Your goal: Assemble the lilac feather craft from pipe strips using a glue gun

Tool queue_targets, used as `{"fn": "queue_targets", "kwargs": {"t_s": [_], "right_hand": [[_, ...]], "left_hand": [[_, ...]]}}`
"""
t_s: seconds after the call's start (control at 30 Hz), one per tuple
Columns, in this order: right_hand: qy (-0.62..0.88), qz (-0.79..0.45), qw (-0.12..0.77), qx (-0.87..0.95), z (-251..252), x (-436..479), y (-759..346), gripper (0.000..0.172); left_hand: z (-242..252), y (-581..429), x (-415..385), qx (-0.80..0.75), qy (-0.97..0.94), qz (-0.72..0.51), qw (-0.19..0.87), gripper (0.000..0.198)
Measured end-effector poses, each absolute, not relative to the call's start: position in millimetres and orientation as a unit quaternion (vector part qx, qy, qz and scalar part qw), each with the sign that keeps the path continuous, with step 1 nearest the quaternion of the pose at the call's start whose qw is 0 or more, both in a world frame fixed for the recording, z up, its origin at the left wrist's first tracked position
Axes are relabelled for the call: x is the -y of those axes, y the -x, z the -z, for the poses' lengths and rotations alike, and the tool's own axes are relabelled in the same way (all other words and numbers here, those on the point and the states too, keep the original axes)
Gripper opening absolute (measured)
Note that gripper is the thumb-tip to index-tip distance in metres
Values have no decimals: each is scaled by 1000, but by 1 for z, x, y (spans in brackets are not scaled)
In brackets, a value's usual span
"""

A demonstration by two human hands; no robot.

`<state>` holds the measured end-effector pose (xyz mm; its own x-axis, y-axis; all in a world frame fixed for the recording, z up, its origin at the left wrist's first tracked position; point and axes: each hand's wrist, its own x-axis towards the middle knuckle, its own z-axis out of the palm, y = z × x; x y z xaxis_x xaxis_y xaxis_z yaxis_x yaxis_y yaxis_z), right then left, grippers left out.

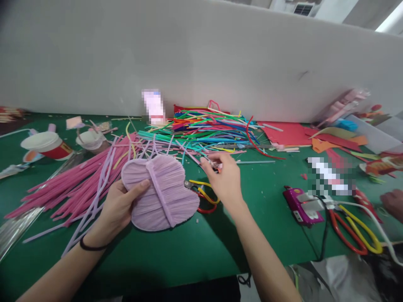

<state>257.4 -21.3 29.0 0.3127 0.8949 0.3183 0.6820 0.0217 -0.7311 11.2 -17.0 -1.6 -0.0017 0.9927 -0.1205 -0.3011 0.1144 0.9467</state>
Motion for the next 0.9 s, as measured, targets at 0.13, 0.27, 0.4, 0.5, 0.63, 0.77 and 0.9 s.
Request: {"fn": "queue_targets", "kwargs": {"t_s": [0.13,0.27,0.4,0.5,0.63,0.77,0.9], "right_hand": [[518,-469,499,513,-45,33,-222,39],[461,-566,494,472,-40,33,-203,31],[465,-571,515,439,-34,30,-199,30],[462,-583,517,424,-34,30,-199,30],[465,-589,518,410,-34,29,-198,27],[469,-576,530,410,-34,29,-198,19],[480,-582,534,383,-35,29,-196,17]], "left_hand": [[0,-16,23,-440,-386,-540,606,36],[1,-16,25,-438,-411,-525,603,38],[1,-17,27,-447,-412,-517,603,39],[-1,-18,27,-453,-402,-521,602,37],[-1,-20,27,-454,-399,-534,592,36],[1,-20,29,-457,-406,-540,579,32],[2,-20,30,-458,-409,-540,576,31]]}}
